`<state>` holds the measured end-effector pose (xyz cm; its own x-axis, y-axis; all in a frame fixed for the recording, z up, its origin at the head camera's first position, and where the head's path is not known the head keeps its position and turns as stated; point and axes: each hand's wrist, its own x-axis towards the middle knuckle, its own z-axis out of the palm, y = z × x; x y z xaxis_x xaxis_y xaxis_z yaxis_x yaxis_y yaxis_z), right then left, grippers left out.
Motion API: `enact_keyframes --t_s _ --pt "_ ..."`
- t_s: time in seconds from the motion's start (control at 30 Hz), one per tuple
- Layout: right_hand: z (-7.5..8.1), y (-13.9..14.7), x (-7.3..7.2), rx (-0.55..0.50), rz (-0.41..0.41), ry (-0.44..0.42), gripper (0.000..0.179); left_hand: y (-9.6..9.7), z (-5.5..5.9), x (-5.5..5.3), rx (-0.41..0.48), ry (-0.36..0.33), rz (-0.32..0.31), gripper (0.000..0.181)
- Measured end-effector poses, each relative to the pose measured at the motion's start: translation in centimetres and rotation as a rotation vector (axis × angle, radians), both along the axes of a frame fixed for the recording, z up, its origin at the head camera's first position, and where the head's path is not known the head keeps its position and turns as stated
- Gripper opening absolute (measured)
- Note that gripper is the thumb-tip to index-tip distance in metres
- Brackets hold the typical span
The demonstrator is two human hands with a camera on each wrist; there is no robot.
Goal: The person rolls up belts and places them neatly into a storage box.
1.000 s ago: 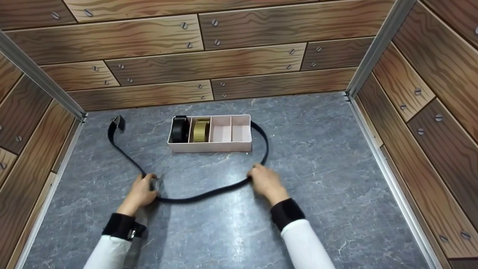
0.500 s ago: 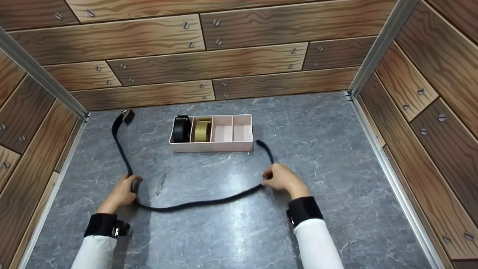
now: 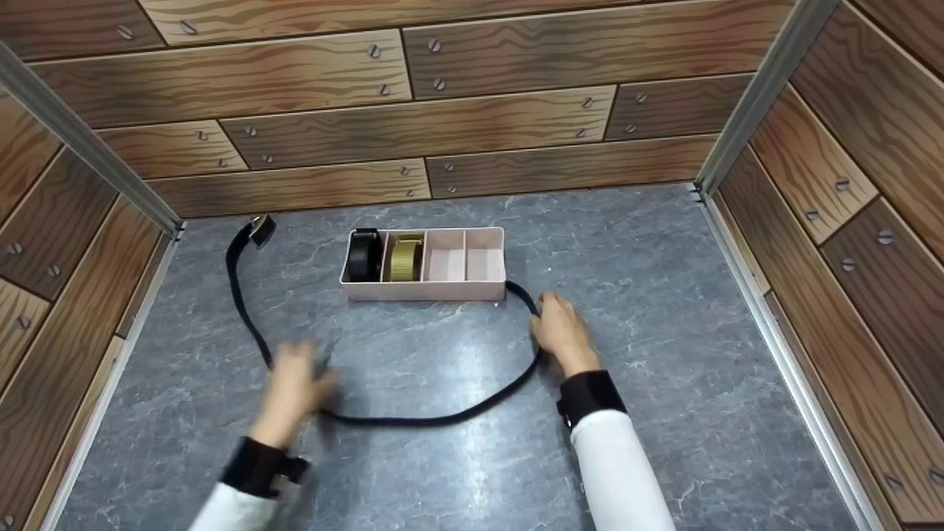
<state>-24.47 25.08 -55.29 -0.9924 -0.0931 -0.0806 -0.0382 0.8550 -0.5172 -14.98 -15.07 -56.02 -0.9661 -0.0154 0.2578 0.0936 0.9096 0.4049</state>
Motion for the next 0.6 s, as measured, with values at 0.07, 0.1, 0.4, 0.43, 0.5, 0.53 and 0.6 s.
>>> enact_keyframes --t_s 0.07,0.1,0.4,0.43,0.5,0.53,0.6 --pt "-0.2 -0.1 -0.7 0.031 0.004 -0.041 0.041 3.0 0.4 0.7 0.034 0.066 -0.161 0.039" --pt "-0.3 -0.2 -1.0 0.047 0.01 -0.062 0.042 4.4 0.6 1.0 0.045 0.064 -0.238 0.038" --pt "-0.3 0.0 -0.8 0.194 0.004 -0.009 0.035 13.1 0.5 2.2 -0.217 -0.036 -0.616 0.038" --pt "-0.2 0.0 -0.6 0.203 0.005 0.007 0.035 13.6 0.2 2.2 -0.258 -0.013 -0.626 0.034" --pt "-0.1 -0.1 -0.3 0.224 0.019 0.023 0.033 14.3 -0.4 2.0 -0.319 0.035 -0.627 0.022" --pt "-0.1 -0.1 -0.2 0.23 0.026 0.027 0.033 14.5 -0.7 1.9 -0.338 0.055 -0.622 0.016" --pt "0.1 -0.3 0.0 0.24 0.041 0.024 0.031 14.7 -1.2 1.8 -0.351 0.079 -0.613 0.007"
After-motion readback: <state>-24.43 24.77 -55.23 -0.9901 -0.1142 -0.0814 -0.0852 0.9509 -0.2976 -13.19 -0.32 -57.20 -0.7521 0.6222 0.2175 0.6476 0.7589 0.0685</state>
